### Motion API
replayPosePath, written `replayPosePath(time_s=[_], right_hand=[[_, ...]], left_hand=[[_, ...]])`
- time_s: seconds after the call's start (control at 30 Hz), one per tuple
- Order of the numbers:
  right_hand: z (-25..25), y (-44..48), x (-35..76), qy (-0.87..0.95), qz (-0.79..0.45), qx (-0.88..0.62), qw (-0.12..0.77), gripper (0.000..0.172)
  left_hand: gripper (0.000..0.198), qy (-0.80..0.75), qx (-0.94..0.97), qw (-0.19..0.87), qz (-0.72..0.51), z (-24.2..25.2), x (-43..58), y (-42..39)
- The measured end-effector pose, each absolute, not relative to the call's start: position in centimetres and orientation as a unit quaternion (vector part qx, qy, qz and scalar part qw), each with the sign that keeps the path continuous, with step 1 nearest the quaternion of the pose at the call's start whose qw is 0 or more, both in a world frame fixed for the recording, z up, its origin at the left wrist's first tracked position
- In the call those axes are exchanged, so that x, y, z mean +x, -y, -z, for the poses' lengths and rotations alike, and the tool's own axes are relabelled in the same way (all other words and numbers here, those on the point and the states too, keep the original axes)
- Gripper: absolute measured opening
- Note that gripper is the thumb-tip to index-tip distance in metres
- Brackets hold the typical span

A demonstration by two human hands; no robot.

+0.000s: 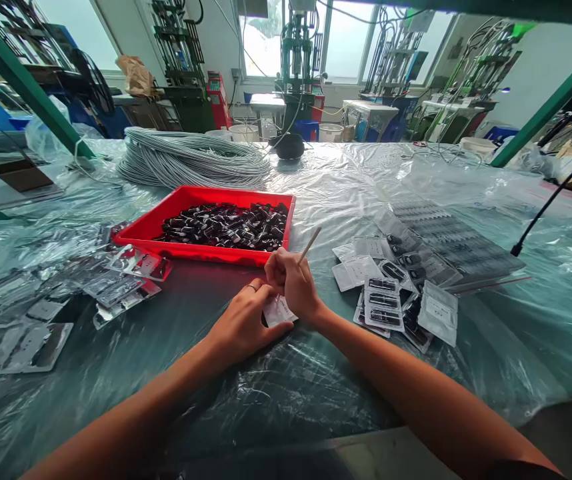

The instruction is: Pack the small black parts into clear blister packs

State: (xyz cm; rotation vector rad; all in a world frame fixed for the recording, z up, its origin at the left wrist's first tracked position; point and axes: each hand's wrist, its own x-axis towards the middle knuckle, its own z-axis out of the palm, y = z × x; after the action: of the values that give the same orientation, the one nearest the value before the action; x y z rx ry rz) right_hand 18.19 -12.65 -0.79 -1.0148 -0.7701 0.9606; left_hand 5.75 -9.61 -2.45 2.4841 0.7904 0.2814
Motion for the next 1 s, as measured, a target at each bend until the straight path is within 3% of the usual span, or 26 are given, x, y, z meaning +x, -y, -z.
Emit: replayPosePath(time_s=[0.27, 0.47, 0.53, 0.63, 0.73, 0.8, 1.0], right_hand=[[1.6, 12.6, 18.1, 0.336, -0.447, -0.483, 0.674, 0.037], [0.0, 14.6, 19.2, 0.361, -0.605, -0.483, 0.521, 0.032], [-0.6, 14.6, 19.8, 0.365, -0.589, -0.477, 0.541, 0.027], [-1.5, 14.2, 20.6, 0.344, -0.524, -0.444, 0.64, 0.006], [-1.8, 13.9, 20.7, 0.315, -0.482, -0.408, 0.708, 0.02], [-1.4, 13.6, 20.2, 0.299, -0.493, -0.392, 0.717, 0.019], [0.4, 13.0, 18.0, 0.308, -0.489, -0.409, 0.706, 0.001]], left_hand=[[0.048, -0.305, 0.916, 0.237, -0.107, 2.7, 5.8, 9.6], [0.051, -0.312, 0.918, 0.226, -0.095, 2.7, 6.0, 9.6], [0.057, -0.292, 0.923, 0.233, -0.092, 2.4, 5.7, 9.2], [0.072, -0.263, 0.938, 0.21, -0.079, 1.5, 5.1, 8.3], [0.061, -0.269, 0.947, 0.169, -0.047, 0.9, 4.8, 8.1], [0.052, -0.274, 0.945, 0.178, -0.033, 0.9, 5.0, 8.4], [0.052, -0.311, 0.921, 0.226, -0.063, 2.0, 5.8, 9.5]])
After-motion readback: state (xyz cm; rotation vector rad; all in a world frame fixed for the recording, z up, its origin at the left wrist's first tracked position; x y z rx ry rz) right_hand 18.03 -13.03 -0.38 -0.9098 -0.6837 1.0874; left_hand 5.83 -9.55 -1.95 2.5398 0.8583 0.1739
